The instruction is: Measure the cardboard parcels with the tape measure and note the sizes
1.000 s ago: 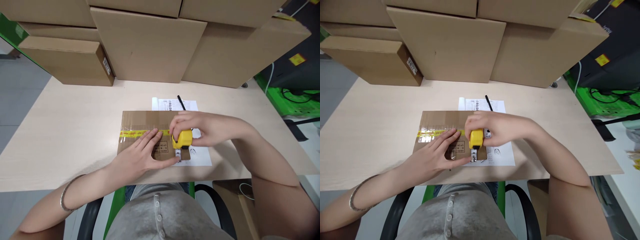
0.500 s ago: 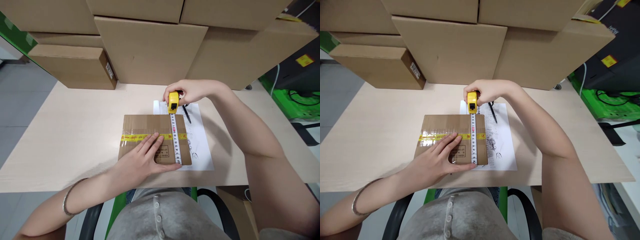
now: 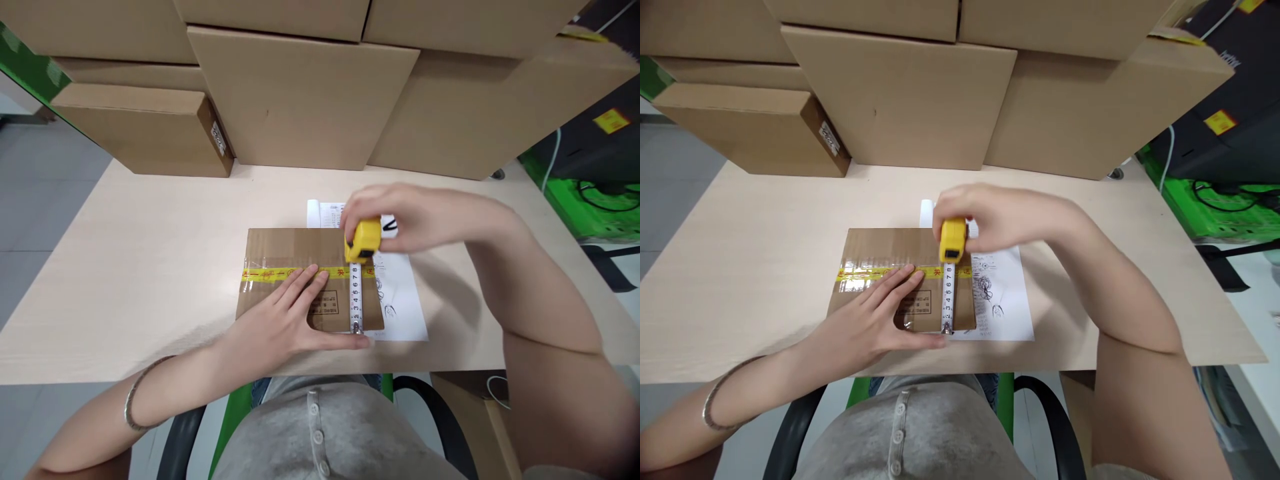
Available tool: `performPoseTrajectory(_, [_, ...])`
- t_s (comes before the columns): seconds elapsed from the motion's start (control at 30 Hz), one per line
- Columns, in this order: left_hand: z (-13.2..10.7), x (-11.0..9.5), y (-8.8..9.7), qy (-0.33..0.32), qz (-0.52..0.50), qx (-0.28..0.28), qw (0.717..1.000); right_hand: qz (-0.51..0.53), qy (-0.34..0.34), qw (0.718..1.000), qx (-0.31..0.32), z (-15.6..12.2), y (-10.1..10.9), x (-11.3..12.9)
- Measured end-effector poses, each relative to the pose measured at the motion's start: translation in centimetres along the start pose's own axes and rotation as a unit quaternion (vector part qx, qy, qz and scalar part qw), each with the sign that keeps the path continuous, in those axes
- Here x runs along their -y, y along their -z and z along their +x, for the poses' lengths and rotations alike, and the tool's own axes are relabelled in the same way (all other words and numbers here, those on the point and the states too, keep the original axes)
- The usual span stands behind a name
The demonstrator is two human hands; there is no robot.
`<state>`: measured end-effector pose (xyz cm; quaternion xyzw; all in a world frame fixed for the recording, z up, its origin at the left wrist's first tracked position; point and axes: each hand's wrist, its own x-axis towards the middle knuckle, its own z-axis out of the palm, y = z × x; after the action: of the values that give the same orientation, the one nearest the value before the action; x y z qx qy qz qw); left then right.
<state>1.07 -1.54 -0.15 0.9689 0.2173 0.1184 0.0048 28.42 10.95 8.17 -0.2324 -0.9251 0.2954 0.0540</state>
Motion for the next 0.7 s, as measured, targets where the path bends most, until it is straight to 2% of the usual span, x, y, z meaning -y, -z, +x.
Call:
performPoseTrajectory(0.07, [-0.1,0.0,-0.1,0.002,-0.023,-0.027,0.999,0.006,-0.005,1.000,0.022,-1.3,-2.0,2.1])
performPoseTrajectory(0.17, [-0.1,-0.2,0.0,0.011,-0.061,-0.031,0.998,0.025,-0.010,0.999,0.038,-3.2,-4.7,4.5])
performPoseTrajectory(0.23, [-0.1,-0.1,0.4,0.013,-0.115,-0.033,0.993,0.058,-0.015,0.998,0.033,-4.5,-5.5,5.2])
performPoseTrajectory(0.3, [-0.5,0.7,0.8,0.030,-0.207,-0.074,0.975,0.096,-0.034,0.995,0.001,-5.9,-5.5,5.0])
performPoseTrajectory(0.37, [-1.4,2.4,0.8,0.112,-0.303,-0.177,0.930,0.136,-0.072,0.986,-0.059,-7.2,-5.4,3.8])
performPoseTrajectory(0.4, [-2.0,3.6,0.5,0.188,-0.331,-0.255,0.889,0.163,-0.099,0.977,-0.097,-7.8,-5.6,2.9])
performPoseTrajectory(0.43, [-2.6,4.8,0.0,0.282,-0.343,-0.321,0.836,0.195,-0.130,0.962,-0.140,-8.3,-6.0,1.9])
performPoseTrajectory(0.47, [-3.1,6.0,-0.7,0.370,-0.356,-0.339,0.788,0.230,-0.160,0.942,-0.185,-8.6,-6.5,1.0])
performPoseTrajectory(0.5, [-3.5,7.1,-1.4,0.436,-0.385,-0.321,0.747,0.265,-0.190,0.917,-0.230,-8.8,-7.2,0.2])
performPoseTrajectory(0.53, [-3.8,8.0,-2.2,0.479,-0.422,-0.278,0.718,0.295,-0.216,0.891,-0.270,-8.7,-8.1,-0.5])
performPoseTrajectory(0.57, [-4.0,8.7,-3.0,0.500,-0.449,-0.233,0.703,0.318,-0.235,0.867,-0.303,-8.5,-8.9,-0.9])
performPoseTrajectory(0.63, [-4.1,9.3,-4.2,0.460,-0.512,-0.151,0.710,0.343,-0.260,0.837,-0.338,-7.8,-10.4,-1.1])
performPoseTrajectory(0.7, [-4.2,9.2,-4.6,0.385,-0.523,-0.128,0.750,0.347,-0.267,0.827,-0.353,-7.5,-11.3,-0.5])
